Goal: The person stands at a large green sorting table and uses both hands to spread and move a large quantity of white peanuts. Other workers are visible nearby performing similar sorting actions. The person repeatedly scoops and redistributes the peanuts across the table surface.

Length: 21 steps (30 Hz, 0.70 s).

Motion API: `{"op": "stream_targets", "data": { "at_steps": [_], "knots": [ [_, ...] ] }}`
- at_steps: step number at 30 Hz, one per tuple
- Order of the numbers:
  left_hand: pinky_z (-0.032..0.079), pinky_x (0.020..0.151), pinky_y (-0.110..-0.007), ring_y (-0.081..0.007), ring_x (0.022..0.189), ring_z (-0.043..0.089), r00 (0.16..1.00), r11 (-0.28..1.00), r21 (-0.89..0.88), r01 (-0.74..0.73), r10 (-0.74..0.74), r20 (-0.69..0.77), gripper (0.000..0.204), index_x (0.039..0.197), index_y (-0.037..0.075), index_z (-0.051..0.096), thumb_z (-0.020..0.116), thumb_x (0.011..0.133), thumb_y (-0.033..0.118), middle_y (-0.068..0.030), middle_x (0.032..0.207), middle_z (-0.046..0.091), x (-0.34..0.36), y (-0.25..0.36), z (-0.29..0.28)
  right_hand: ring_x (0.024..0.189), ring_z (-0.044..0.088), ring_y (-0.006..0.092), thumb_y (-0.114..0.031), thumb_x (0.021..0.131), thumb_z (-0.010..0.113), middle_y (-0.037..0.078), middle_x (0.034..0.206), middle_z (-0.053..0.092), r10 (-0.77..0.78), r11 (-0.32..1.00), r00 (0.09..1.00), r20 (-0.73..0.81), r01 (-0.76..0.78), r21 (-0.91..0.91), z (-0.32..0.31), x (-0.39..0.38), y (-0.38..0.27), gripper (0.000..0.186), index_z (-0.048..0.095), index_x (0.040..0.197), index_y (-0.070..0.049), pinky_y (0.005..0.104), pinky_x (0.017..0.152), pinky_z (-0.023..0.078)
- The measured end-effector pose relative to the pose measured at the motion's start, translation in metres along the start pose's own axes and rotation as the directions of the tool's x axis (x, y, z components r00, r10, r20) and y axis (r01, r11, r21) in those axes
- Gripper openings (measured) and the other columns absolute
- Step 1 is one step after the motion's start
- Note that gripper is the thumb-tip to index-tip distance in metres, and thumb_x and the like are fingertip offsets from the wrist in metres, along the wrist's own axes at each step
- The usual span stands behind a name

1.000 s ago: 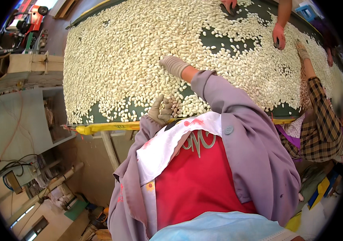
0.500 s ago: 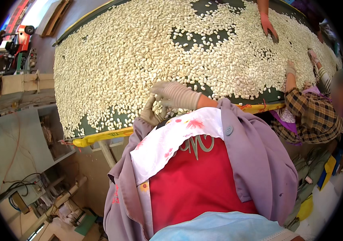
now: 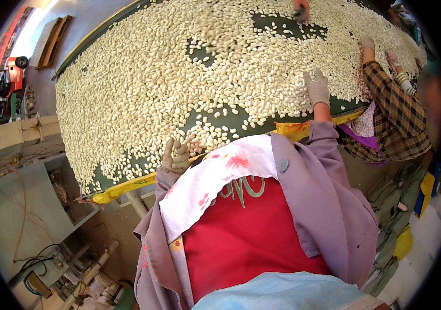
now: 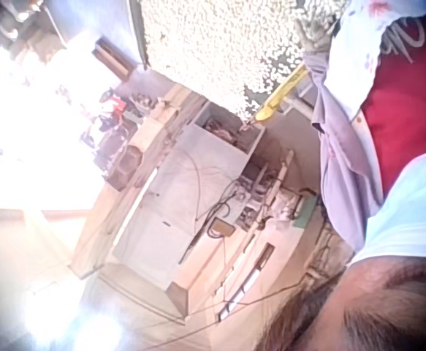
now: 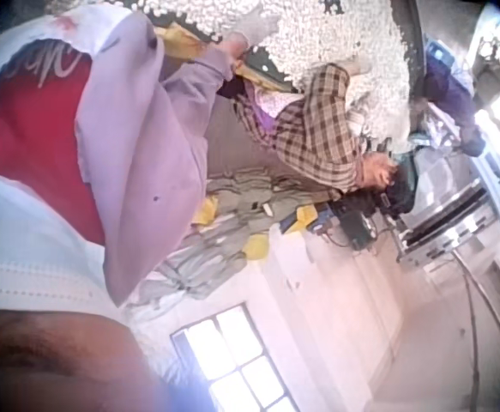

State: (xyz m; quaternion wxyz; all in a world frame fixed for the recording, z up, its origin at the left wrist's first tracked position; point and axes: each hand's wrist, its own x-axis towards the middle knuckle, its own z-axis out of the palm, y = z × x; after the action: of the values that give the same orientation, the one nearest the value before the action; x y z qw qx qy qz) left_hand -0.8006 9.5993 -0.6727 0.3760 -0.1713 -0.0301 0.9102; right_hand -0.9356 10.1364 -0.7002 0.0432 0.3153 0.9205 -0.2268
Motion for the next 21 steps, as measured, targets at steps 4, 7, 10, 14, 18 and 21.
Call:
{"op": "stream_targets", "data": {
  "at_steps": [4, 7, 10, 14, 18, 21],
  "knots": [
    [0.031, 0.038, -0.016, -0.0059, 0.051, 0.032, 0.998, 1.0, 0.004, 0.028, -0.028, 0.063, 0.049, 0.1, 0.006, 0.064, 0.037, 0.103, 0.047, 0.0001, 0.078, 0.042, 0.001, -0.008, -0.007, 0.131, 0.042, 0.0443, -0.06, 0.086, 0.056, 0.03, 0.151, 0.024, -0.114, 0.993, 0.99, 0.086, 0.113, 0.017, 0.031, -0.002, -0.056, 0.085, 0.029, 0.151, -0.013, 0.049, 0.109, 0.036],
    [0.03, 0.036, -0.016, -0.0051, 0.048, 0.032, 0.998, 0.999, 0.033, 0.016, -0.018, 0.066, 0.046, 0.094, 0.008, 0.058, 0.037, 0.104, 0.046, 0.0006, 0.075, 0.04, 0.011, -0.013, -0.012, 0.129, 0.047, 0.041, -0.06, 0.085, 0.057, 0.025, 0.151, 0.026, -0.286, 0.954, 0.916, 0.282, 0.299, -0.004, 0.052, -0.037, -0.147, 0.085, 0.027, 0.152, -0.017, 0.0436, 0.11, 0.038],
    [0.028, 0.035, -0.015, -0.0039, 0.045, 0.031, 0.997, 0.994, 0.104, -0.027, 0.02, 0.069, 0.043, 0.083, 0.01, 0.049, 0.036, 0.104, 0.045, 0.0014, 0.071, 0.038, 0.023, -0.017, -0.028, 0.13, 0.046, 0.0356, -0.053, 0.087, 0.06, 0.02, 0.148, 0.036, -0.604, 0.796, 0.677, 0.419, 0.527, 0.297, 0.084, -0.074, -0.205, 0.075, 0.039, 0.144, -0.009, 0.0407, 0.111, 0.037],
    [0.044, 0.07, -0.026, -0.0081, 0.05, 0.03, 0.976, 0.995, 0.078, 0.069, -0.084, 0.202, 0.046, 0.069, 0.018, 0.034, 0.029, 0.105, 0.046, 0.0057, 0.063, 0.031, 0.035, -0.021, -0.032, 0.124, 0.052, 0.0349, -0.045, 0.087, 0.059, 0.021, 0.141, 0.046, -0.799, 0.601, 0.467, 0.379, 0.607, 0.519, 0.081, -0.119, -0.202, 0.064, 0.049, 0.137, -0.006, 0.0407, 0.107, 0.039],
    [0.044, 0.074, -0.029, -0.0102, 0.066, 0.041, 0.966, 0.994, 0.106, 0.034, -0.06, 0.25, 0.042, 0.072, 0.018, 0.042, 0.032, 0.105, 0.041, 0.0047, 0.07, 0.036, 0.038, -0.024, -0.05, 0.103, 0.062, 0.0382, -0.043, 0.088, 0.056, 0.024, 0.11, 0.064, -0.662, 0.749, 0.59, 0.461, 0.527, 0.401, 0.04, -0.089, -0.14, 0.05, 0.06, 0.119, -0.003, 0.0436, 0.094, 0.047],
    [0.04, 0.067, -0.025, -0.0094, 0.063, 0.041, 0.972, 0.79, -0.58, -0.199, 0.083, -0.22, 0.033, 0.077, 0.016, 0.047, 0.038, 0.102, 0.035, 0.0032, 0.072, 0.039, 0.017, -0.012, -0.113, 0.09, 0.063, 0.0389, -0.042, 0.089, 0.056, 0.023, 0.1, 0.064, -0.447, 0.895, 0.832, 0.33, 0.417, 0.16, 0.002, -0.054, -0.073, 0.044, 0.059, 0.107, -0.002, 0.0452, 0.08, 0.049]
  ]
}}
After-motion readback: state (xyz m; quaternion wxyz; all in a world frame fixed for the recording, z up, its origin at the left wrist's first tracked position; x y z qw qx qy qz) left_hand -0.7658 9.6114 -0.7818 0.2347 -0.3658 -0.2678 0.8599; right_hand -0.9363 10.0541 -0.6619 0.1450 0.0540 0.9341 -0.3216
